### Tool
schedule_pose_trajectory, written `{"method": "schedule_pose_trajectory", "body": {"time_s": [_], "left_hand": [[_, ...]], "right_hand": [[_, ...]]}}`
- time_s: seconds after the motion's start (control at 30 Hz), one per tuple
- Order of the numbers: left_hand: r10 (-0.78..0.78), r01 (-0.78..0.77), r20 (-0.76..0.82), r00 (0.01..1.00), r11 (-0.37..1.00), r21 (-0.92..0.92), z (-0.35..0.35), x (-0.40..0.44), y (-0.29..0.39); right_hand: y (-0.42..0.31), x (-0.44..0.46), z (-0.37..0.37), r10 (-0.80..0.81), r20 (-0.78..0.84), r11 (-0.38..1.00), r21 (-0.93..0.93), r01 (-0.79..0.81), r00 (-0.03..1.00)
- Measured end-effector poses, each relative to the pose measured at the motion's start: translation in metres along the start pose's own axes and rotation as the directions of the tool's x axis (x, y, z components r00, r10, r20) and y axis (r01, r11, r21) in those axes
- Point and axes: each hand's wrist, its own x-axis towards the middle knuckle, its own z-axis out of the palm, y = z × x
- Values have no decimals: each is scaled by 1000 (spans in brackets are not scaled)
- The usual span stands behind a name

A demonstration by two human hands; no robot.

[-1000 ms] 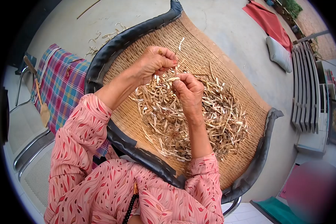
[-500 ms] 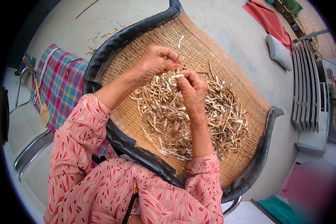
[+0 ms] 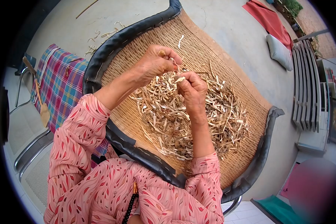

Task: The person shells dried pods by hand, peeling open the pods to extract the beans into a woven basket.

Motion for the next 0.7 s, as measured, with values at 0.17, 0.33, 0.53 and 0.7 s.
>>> {"method": "schedule_pose_trajectory", "body": {"time_s": [0.17, 0.33, 0.53, 0.7], "left_hand": [[-49, 50, 14, 999, 999, -20, -1, 1, 1], [-159, 159, 1, 987, 987, -38, -1, 2, 5], [-160, 162, 31, 987, 986, -50, -3, 3, 2], [-177, 179, 77, 981, 984, -22, -3, 3, 4]], "right_hand": [[-3, -1, 2, 13, -36, 1000, 14, -13, 999], [-2, 1, -3, -2, 29, 999, -38, 3, 1000], [-7, -1, -1, -35, -31, 984, -175, 29, 999], [-6, 0, 1, -1, -82, 992, -128, -9, 997]]}}
